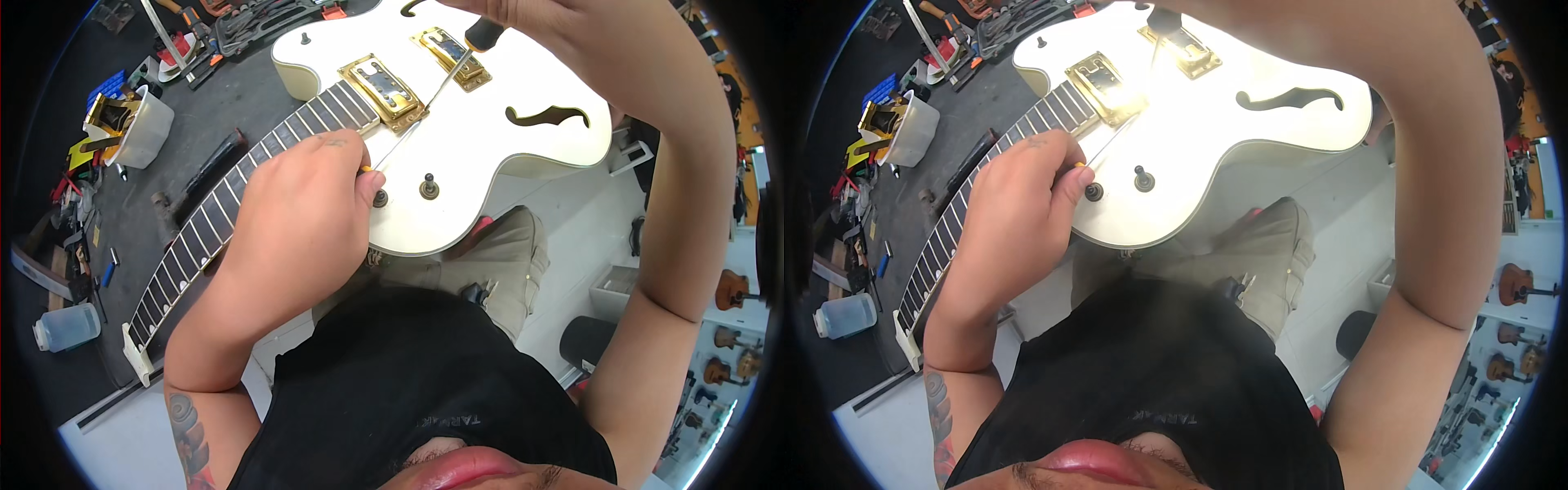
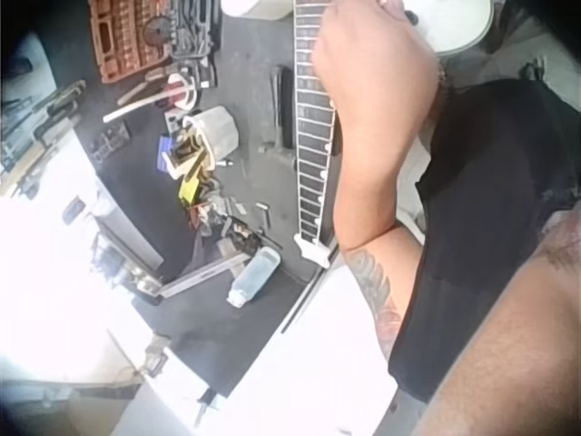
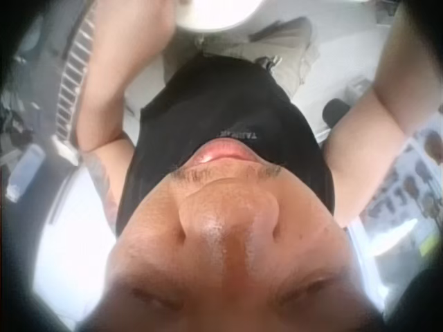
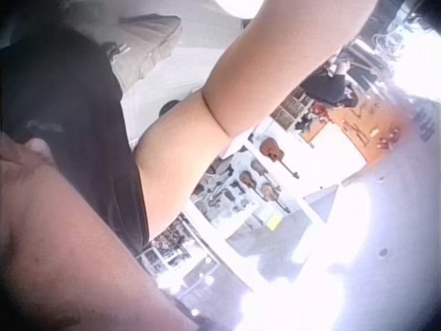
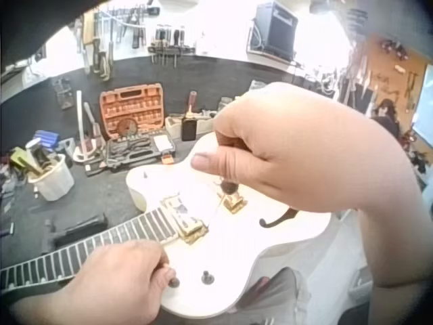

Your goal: The person uses a screwdriver and a hammer with a metal tool to adjust and secure parts on the fretboard and body of a white electric guitar, and applies liquid from a small bottle to the frets.

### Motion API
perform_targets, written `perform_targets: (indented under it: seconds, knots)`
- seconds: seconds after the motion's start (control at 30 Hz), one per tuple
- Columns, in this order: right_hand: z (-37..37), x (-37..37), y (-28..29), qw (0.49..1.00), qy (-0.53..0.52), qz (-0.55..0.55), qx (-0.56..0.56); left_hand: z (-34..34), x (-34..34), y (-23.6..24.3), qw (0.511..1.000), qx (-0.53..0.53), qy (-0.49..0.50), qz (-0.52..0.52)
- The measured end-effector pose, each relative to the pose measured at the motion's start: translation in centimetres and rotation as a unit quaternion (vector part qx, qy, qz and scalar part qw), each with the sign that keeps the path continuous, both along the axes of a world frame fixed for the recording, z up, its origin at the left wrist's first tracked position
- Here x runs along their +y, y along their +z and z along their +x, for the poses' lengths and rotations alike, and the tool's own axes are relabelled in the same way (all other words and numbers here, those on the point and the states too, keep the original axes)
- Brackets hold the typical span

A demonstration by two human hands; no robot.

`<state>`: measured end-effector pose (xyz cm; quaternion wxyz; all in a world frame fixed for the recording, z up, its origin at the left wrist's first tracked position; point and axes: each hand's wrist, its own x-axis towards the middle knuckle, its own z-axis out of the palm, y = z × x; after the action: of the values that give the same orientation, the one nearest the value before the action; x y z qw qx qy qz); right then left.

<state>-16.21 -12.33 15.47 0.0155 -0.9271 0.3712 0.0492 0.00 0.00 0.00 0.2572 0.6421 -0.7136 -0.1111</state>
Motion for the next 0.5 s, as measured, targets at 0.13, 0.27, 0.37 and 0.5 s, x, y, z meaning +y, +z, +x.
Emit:
perform_targets:
  seconds: [0.13, 0.27, 0.37, 0.5]
  knots:
    - [-2.4, -2.1, -2.0, 0.967, 0.212, -0.079, -0.113, -0.2, 0.0, -0.5, 0.999, -0.019, 0.002, -0.042]
    - [-2.8, -4.6, -4.0, 0.935, 0.269, 0.034, -0.227, -0.7, -0.3, -0.5, 0.998, -0.019, -0.017, -0.065]
    - [0.5, -1.1, -4.9, 0.931, 0.222, -0.095, -0.275, 0.1, 0.5, -1.3, 0.998, -0.029, 0.019, -0.060]
    - [0.9, 0.7, 0.6, 0.994, -0.064, -0.080, 0.049, -0.6, -0.2, -1.0, 0.996, -0.025, -0.015, -0.079]
